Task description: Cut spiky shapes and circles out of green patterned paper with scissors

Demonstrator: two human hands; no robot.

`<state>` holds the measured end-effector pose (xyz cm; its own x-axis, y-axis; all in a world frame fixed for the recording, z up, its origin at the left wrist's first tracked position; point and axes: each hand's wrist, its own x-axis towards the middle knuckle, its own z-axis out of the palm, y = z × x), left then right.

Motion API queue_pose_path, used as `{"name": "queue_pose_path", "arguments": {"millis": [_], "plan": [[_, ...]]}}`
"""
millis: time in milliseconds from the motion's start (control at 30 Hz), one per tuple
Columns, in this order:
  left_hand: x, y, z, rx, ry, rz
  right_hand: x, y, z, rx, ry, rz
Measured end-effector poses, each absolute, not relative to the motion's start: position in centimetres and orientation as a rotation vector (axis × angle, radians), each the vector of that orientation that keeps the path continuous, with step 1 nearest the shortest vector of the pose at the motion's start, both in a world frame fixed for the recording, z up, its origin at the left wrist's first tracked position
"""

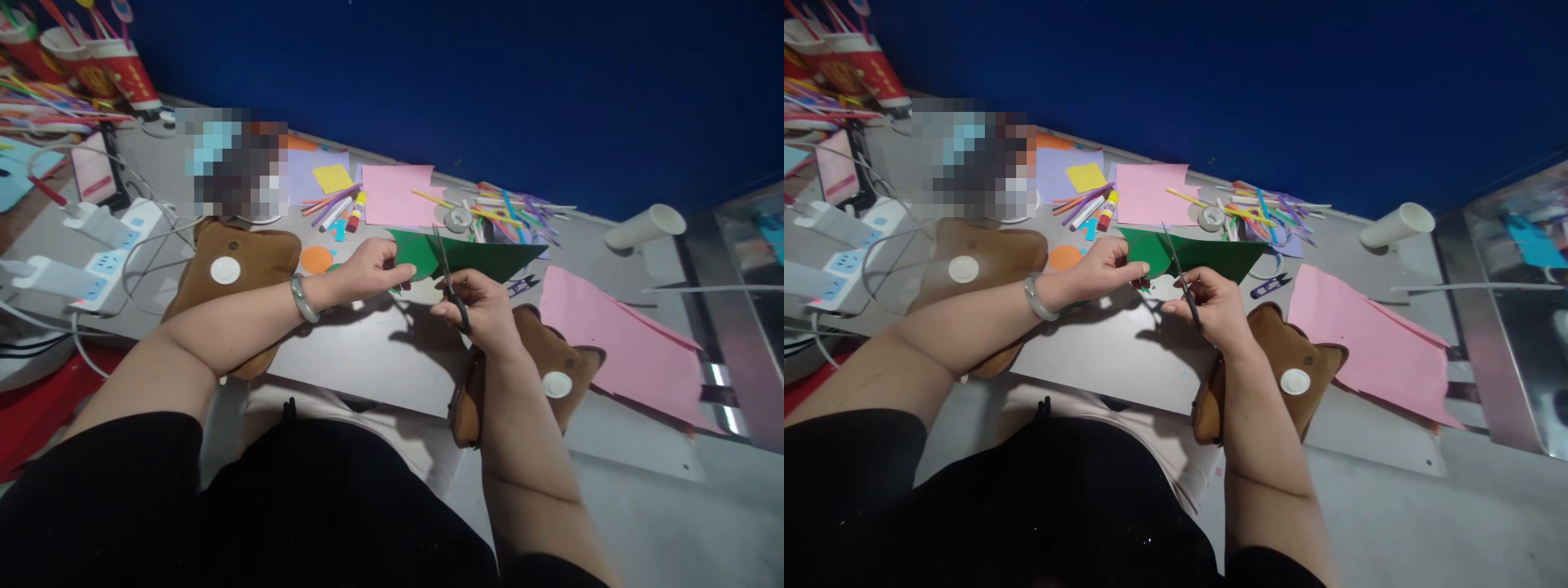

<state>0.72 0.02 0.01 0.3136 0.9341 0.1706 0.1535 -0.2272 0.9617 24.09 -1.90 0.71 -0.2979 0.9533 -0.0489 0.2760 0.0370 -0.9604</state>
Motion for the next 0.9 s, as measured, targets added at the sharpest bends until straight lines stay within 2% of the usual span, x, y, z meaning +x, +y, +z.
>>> {"name": "queue_pose_path", "arguments": {"millis": [900], "plan": [[0.31, 0.03, -0.63, 1.726, 0.926, 1.069, 24.06, -2.07, 0.91, -1.243, -1.627, 1.303]]}}
